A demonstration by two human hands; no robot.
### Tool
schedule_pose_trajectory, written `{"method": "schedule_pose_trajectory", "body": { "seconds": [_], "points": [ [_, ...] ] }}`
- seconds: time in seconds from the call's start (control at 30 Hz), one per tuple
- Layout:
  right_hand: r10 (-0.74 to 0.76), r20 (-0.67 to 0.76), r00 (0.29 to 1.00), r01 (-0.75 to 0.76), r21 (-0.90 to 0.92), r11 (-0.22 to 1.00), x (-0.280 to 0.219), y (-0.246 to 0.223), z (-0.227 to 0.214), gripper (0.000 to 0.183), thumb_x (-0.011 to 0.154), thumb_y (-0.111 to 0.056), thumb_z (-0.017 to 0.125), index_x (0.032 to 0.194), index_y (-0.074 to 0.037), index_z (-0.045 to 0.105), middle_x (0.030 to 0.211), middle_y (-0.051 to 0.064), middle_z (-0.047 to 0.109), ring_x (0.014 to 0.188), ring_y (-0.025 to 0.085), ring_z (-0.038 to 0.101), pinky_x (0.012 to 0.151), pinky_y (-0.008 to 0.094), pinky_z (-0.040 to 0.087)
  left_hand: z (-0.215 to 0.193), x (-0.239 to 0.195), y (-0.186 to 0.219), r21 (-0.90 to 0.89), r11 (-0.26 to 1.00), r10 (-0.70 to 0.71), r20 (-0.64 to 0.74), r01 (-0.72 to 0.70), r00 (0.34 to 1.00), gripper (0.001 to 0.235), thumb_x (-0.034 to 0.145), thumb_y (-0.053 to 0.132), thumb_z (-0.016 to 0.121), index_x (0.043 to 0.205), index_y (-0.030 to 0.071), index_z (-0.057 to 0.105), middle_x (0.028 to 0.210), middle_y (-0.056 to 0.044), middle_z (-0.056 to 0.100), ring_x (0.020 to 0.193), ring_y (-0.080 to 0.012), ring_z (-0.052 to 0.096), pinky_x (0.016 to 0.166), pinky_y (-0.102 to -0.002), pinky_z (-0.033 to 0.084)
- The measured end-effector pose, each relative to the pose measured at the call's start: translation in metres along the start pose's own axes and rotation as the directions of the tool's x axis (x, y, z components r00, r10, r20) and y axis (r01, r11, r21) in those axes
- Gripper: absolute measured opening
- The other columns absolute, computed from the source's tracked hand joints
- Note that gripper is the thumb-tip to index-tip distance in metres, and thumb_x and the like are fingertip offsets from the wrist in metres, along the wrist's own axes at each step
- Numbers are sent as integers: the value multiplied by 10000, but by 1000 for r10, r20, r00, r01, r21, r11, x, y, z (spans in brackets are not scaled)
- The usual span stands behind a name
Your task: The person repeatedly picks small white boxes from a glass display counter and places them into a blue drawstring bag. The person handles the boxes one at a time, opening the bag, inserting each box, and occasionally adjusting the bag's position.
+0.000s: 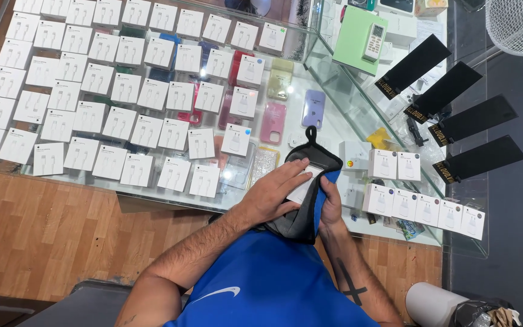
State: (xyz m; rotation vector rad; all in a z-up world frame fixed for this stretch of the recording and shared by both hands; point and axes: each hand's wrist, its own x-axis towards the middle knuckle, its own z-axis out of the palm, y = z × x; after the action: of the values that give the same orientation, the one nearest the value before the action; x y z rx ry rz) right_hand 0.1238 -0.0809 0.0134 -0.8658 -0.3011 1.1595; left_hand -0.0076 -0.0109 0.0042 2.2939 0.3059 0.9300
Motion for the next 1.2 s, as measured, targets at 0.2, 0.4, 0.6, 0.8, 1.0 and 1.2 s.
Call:
{"method": "schedule_pose_trajectory", "body": {
  "seconds": [0.2,0.4,0.6,0.8,1.0,1.2],
  "points": [
    [141,64,988,-147,111,983,-2,-6,8,116,860,-206,551,886,-108,608,765,119,692,699,216,687,632,312,566,0,0,-8,30,999,40,45,-41,998,620,830,270,621,1373,87,384,1463,-138,314,1344,-270,316,1145,-398,182],
    [185,-80,979,-184,24,983,10,18,-26,347,851,-333,540,1068,-69,599,975,157,674,855,262,662,785,420,538,2,0,-10,-36,999,-27,21,28,999,703,764,259,698,1366,81,383,1442,-168,329,1320,-281,348,1138,-396,216],
    [2,-125,992,-24,-179,984,9,8,-12,303,935,-306,488,987,-35,612,870,134,682,784,195,667,729,342,557,0,-3,-17,-215,952,-221,5,217,975,809,703,327,757,1353,46,367,1363,-159,413,1266,-285,409,1104,-401,290],
    [-62,-104,993,20,-367,930,10,4,-15,321,967,-319,457,945,-37,609,800,107,677,711,134,643,660,287,555,-8,2,-12,-423,806,-409,109,414,906,870,613,270,836,1333,52,400,1225,-139,536,1156,-270,514,1041,-388,363],
    [22,17,1000,-7,-589,808,6,6,-19,391,982,-323,406,900,-28,648,746,90,657,706,133,603,674,300,526,9,5,-6,-844,171,-612,313,508,726,649,849,504,556,1311,58,457,1075,-110,613,990,-146,562,885,-333,472],
    [135,-120,984,-178,-505,845,8,12,-16,473,978,-445,345,919,-60,614,763,106,658,683,155,607,631,289,493,-4,21,12,-707,393,-650,239,588,721,638,892,413,454,1364,-5,355,1247,-243,487,1153,-308,445,988,-447,359]
  ]
}}
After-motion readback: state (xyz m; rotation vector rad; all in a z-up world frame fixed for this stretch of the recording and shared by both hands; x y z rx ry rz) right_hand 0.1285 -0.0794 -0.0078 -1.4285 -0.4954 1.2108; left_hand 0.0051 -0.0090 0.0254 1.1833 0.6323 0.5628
